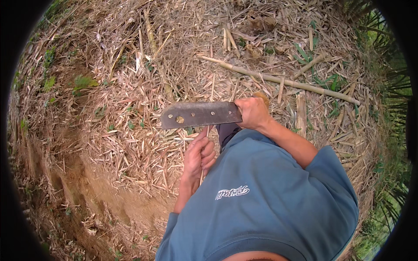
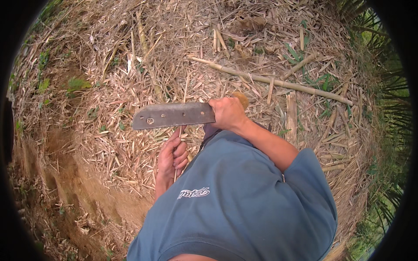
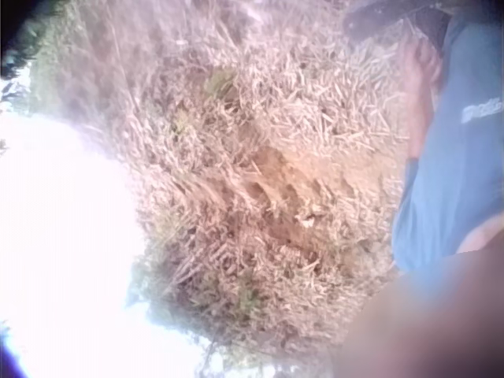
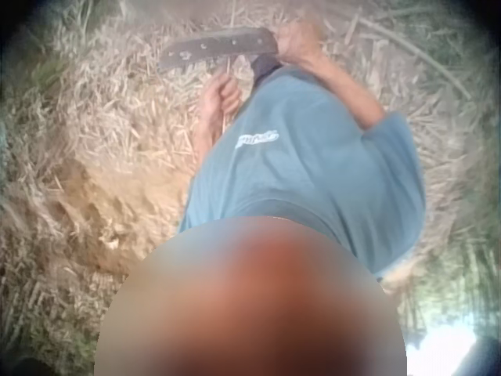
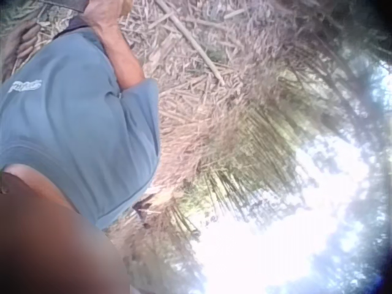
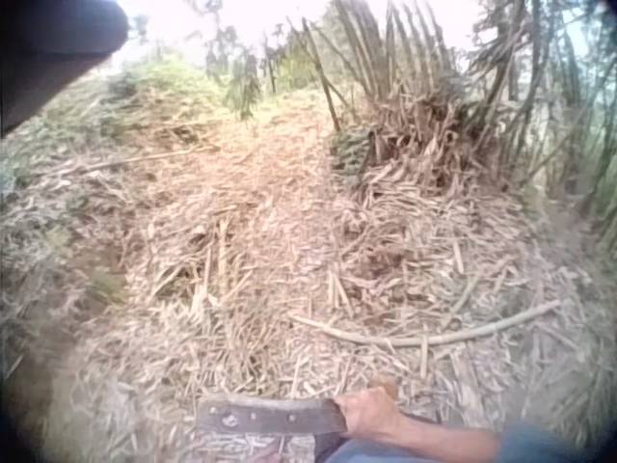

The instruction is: The person uses a machete to split a bamboo stick into thin strips. They hold the bamboo with one hand and repeatedly strike it with the machete to separate the fibers, producing multiple thin strips that fall to the ground.

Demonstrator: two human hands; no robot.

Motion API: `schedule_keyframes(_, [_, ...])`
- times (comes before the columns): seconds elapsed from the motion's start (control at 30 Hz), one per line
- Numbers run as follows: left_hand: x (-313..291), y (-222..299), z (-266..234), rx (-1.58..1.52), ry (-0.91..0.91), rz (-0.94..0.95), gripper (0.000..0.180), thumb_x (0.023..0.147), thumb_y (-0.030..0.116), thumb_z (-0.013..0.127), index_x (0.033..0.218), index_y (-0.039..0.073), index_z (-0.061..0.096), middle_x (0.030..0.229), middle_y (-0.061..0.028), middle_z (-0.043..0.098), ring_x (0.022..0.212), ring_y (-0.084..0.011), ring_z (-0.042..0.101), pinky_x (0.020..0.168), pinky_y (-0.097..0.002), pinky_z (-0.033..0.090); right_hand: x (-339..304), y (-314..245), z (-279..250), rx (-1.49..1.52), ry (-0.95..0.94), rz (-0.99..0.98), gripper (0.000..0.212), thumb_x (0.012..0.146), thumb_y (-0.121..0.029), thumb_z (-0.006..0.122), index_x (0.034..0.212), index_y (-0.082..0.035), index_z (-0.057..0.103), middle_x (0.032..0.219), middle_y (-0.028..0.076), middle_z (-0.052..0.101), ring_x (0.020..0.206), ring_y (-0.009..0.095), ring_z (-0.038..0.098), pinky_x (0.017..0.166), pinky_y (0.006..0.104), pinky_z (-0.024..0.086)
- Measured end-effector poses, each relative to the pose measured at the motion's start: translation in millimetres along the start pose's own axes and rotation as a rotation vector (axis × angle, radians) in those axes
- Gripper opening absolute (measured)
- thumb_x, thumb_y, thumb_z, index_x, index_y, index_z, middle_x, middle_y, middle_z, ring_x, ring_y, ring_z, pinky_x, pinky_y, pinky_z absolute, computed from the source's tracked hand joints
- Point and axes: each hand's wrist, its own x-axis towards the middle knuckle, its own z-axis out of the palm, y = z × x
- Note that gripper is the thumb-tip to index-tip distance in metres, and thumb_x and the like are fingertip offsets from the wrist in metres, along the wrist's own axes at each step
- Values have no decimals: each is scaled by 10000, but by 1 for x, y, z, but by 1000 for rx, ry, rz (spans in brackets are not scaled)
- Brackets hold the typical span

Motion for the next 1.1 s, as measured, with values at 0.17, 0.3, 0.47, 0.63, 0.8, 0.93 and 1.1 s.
schedule_keyframes(0.17, [-5, -3, 1, 46, 220, -50, 428, 1038, 139, 364, 1455, 77, 433, 556, 58, 261, 377, -48, 239, 321, -213, 225, -5, -11, 13, 64, 12, -182, 204, 668, -227, 728, 715, -64, 614, 654, 127, 643, 641, 338, 675, 592, 435, 529])
schedule_keyframes(0.3, [-20, 0, 0, 111, 117, -8, 442, 1038, 126, 367, 1475, 72, 413, 558, 60, 265, 378, -44, 241, 327, -211, 231, 6, 4, 17, 3, 90, -63, 230, 667, -250, 728, 691, -66, 592, 639, 129, 630, 593, 336, 651, 574, 434, 519])
schedule_keyframes(0.47, [-26, -4, -6, 65, 23, 7, 451, 1048, 133, 366, 1494, 73, 393, 558, 65, 260, 378, -42, 234, 325, -204, 230, 5, 2, 20, 4, 101, -117, 269, 704, -272, 693, 625, -68, 537, 590, 122, 583, 508, 334, 593, 533, 436, 476])
schedule_keyframes(0.63, [-34, 2, 1, 124, 26, 56, 475, 1044, 129, 373, 1515, 69, 371, 560, 74, 238, 398, -40, 229, 345, -198, 228, 11, -4, 24, 26, 93, -141, 247, 709, -291, 727, 703, -73, 610, 639, 125, 633, 597, 320, 659, 574, 407, 518])
schedule_keyframes(0.8, [-36, -3, -6, 185, 12, 11, 475, 1044, 119, 367, 1516, 68, 371, 586, 73, 252, 415, -38, 229, 354, -197, 228, 15, 17, 29, 86, 117, 77, 277, 728, -334, 723, 678, -84, 614, 607, 132, 625, 569, 337, 641, 559, 417, 506])
schedule_keyframes(0.93, [-36, -3, -4, 160, -2, 56, 487, 1041, 107, 369, 1526, 54, 351, 585, 65, 254, 415, -42, 231, 358, -203, 230, 15, 6, 28, 97, 176, -141, 224, 721, -243, 720, 712, -39, 628, 600, 160, 602, 555, 362, 611, 520, 412, 470])
schedule_keyframes(1.1, [-40, -17, -22, 264, -86, 98, 471, 1051, 122, 423, 1514, 45, 386, 599, 78, 261, 459, -30, 232, 408, -192, 228, 40, 45, 25, 52, 66, 364, 326, 801, -368, 711, 728, -57, 644, 545, 76, 582, 497, 213, 604, 508, 373, 479])
